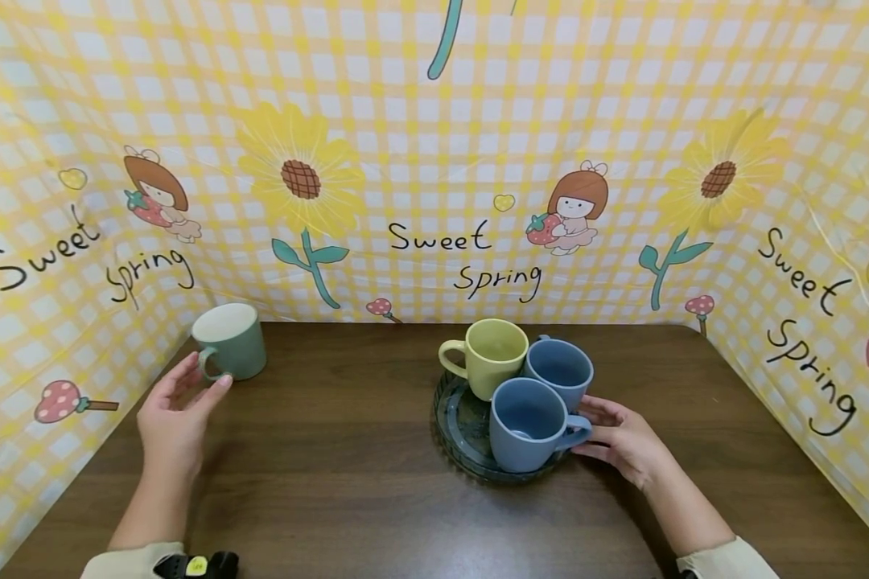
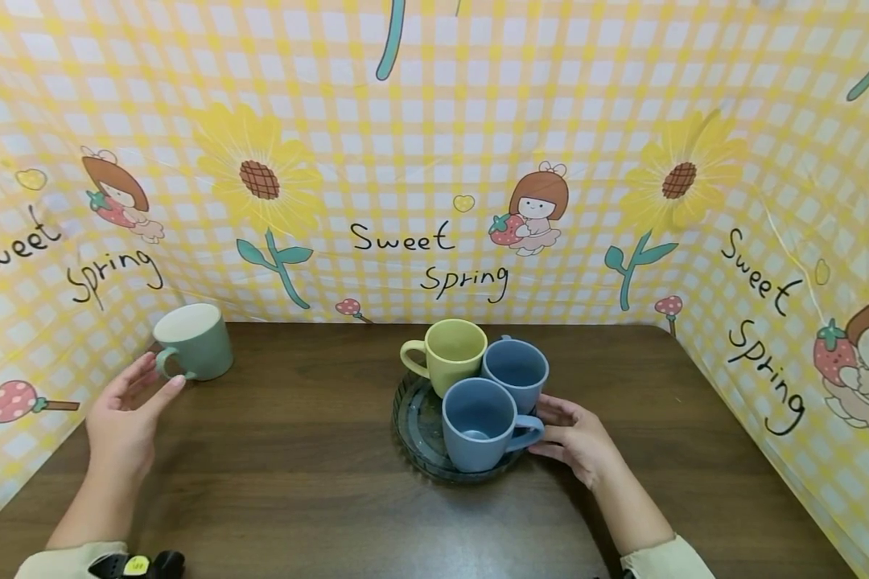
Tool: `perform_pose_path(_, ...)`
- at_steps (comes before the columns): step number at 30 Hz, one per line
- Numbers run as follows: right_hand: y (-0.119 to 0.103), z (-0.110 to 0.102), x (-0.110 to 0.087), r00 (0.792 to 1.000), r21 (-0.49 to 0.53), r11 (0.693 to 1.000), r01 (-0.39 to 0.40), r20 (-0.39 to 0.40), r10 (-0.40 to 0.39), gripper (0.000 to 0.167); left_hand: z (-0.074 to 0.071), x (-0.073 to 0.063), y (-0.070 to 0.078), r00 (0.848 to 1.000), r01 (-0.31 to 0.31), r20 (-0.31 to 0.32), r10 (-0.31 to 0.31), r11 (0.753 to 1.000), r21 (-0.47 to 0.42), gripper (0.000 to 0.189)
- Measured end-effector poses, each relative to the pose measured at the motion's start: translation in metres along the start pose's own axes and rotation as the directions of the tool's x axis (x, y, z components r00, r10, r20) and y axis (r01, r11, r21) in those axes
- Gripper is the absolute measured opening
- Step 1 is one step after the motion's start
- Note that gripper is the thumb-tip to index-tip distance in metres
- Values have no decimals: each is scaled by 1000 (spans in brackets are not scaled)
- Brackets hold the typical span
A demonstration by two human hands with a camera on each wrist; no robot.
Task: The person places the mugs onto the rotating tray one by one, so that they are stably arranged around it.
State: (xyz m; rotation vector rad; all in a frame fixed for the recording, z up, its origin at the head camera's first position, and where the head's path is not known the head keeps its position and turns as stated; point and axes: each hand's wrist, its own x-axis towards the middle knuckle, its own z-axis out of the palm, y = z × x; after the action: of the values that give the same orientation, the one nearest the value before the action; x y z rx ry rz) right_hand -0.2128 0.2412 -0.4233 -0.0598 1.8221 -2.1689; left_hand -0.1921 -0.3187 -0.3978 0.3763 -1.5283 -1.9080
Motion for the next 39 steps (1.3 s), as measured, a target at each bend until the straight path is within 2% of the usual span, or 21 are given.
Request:
perform_pose_path(3,-1,-2,1,1000,-33,999,1,7,-1,66,-4,7,-2,999,16,-40,-16,1000,5,55)
perform_pose_path(7,-2,-4,4,1000,-72,997,3,3,-2,64,-9,15,-4,995,75,-70,-71,996,55,56)
perform_pose_path(11,-4,-6,7,1000,-66,998,5,31,-3,59,-12,22,-10,989,122,-88,-117,991,50,57)
perform_pose_path(17,-6,-10,11,997,-34,999,1,75,2,51,-14,30,-17,979,182,-92,-181,983,2,62)
perform_pose_path(24,-6,-9,14,998,-23,1000,-13,59,14,53,-14,39,-20,963,261,-90,-253,961,95,67)
perform_pose_path(26,-6,-8,16,998,-17,1000,-21,58,22,53,-12,43,-21,958,280,-87,-274,958,66,66)
perform_pose_path(30,-7,-9,17,998,-6,1000,-26,60,26,50,-9,49,-24,958,275,-82,-274,961,-8,55)
perform_pose_path(33,-7,-9,17,998,-1,1000,-26,61,26,48,-7,53,-28,954,273,-100,-281,958,-88,40)
perform_pose_path(35,-7,-9,17,998,-4,1000,-28,60,28,48,-6,54,-30,947,276,-128,-296,948,-157,29)
perform_pose_path(39,-6,-8,17,998,-12,999,-34,55,34,51,-7,55,-35,942,241,-172,-290,936,-256,23)
